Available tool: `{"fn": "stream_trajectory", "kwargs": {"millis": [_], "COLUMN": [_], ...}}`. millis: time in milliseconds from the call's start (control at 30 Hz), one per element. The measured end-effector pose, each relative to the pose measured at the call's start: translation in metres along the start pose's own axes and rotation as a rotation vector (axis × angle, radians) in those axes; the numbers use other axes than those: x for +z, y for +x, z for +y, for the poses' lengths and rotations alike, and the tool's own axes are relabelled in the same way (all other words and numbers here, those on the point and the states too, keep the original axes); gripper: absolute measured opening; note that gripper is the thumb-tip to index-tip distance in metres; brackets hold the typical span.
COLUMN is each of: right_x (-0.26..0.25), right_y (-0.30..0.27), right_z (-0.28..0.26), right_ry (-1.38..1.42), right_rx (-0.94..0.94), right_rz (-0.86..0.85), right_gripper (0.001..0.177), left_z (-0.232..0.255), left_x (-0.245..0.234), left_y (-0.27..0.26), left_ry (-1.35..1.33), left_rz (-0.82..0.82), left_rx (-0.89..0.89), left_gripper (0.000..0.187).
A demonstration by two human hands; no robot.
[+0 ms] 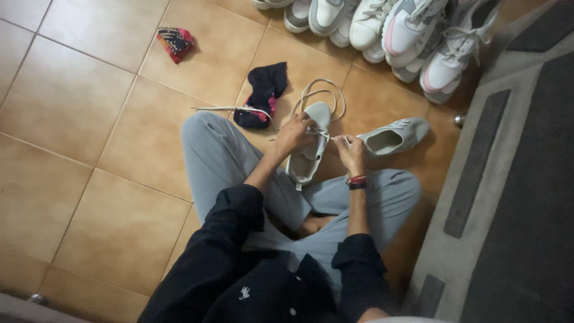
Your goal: The person sits on the floor and laces a white sneaker by threading the laces through the eyelets and tying them. A dark sock and a small colorful pouch are visible nearby.
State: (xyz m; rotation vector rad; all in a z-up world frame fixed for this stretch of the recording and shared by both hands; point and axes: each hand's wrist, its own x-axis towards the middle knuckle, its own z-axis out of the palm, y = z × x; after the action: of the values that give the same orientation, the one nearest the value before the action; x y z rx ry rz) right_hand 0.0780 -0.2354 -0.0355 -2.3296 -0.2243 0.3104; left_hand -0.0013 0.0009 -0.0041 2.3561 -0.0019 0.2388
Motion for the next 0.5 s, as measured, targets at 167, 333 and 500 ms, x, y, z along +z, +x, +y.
{"fn": "stream_trajectory", "kwargs": {"millis": [167,333,500], "right_x": [0.009,0.016,0.017], "right_y": [0.001,0.002,0.002], "right_z": [0.007,0.016,0.015], "right_ry": [0.101,0.269,0.426], "right_rx": [-0.084,-0.131,-0.12], "right_rz": [0.018,-0.003,0.025], "right_gripper": [0.027,0.025,0.024], "left_z": [0.01,0.02,0.02], "left_x": [-0.013,-0.02,-0.004], "left_y": [0.0,-0.022,-0.03], "left_ry": [-0.048,-0.004,0.036], "left_rz": [0.016,0.003,-0.004], "left_rx": [-0.058,-0.038,-0.12], "left_gripper": [0.04,0.052,0.041]}}
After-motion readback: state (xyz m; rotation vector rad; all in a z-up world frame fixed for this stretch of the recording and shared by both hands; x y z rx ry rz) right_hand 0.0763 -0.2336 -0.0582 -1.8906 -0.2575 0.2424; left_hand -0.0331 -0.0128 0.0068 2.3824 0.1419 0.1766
